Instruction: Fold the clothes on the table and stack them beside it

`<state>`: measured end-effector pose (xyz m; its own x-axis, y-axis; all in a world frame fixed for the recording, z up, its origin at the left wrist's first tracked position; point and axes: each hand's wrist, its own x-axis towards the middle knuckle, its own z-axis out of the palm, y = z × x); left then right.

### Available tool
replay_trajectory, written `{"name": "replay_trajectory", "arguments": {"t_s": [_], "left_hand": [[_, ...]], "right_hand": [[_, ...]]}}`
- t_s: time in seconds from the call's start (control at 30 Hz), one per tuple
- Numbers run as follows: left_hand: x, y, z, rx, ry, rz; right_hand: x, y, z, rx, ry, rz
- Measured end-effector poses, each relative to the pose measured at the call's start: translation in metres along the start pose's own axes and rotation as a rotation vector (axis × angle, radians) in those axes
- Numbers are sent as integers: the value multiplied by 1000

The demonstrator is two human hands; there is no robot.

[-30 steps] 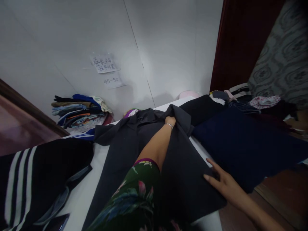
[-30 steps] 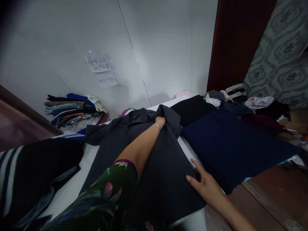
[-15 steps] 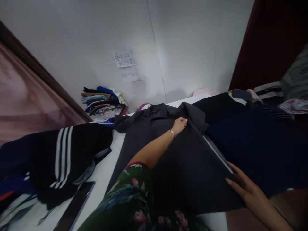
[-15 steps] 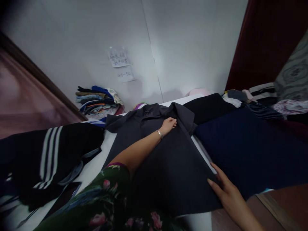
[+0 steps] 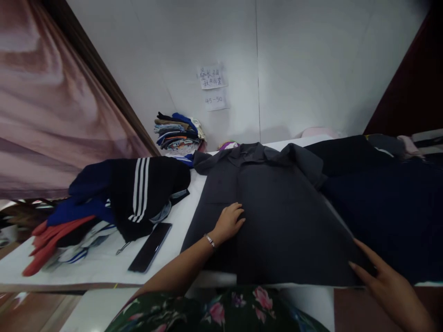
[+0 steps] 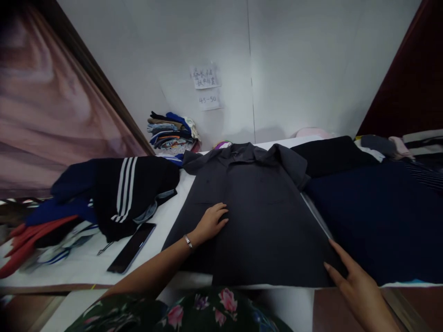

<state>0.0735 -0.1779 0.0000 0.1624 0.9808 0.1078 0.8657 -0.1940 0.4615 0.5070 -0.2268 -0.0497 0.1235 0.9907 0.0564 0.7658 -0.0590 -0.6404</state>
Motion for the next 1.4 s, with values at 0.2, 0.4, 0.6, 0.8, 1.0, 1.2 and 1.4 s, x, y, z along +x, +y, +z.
{"name": "replay_trajectory", "arguments": {"t_s": [0.2, 0.4, 0.6, 0.8, 1.0, 1.2, 1.4], "left_hand": [[-30, -6, 3, -213, 91, -231], [-23, 13, 7, -525, -68, -384], [7, 64, -38, -1082, -102, -386], [27, 62, -58, -1101, -47, -290], [4, 8, -9, -807, -135, -575], [-5, -4, -2, -881, -172, -576], [22, -19, -23, -715, -286, -524]], "right_hand": [[-15, -32, -5, -235, 113, -373], [-37, -122, 40, -156, -190, -705], [-47, -186, 76, -195, -228, -836], [-29, -203, 74, -195, -110, -842], [-26, -194, 101, -402, -503, -748], [-28, -198, 97, -323, -571, -718], [-6, -232, 100, -235, -380, -801]]}}
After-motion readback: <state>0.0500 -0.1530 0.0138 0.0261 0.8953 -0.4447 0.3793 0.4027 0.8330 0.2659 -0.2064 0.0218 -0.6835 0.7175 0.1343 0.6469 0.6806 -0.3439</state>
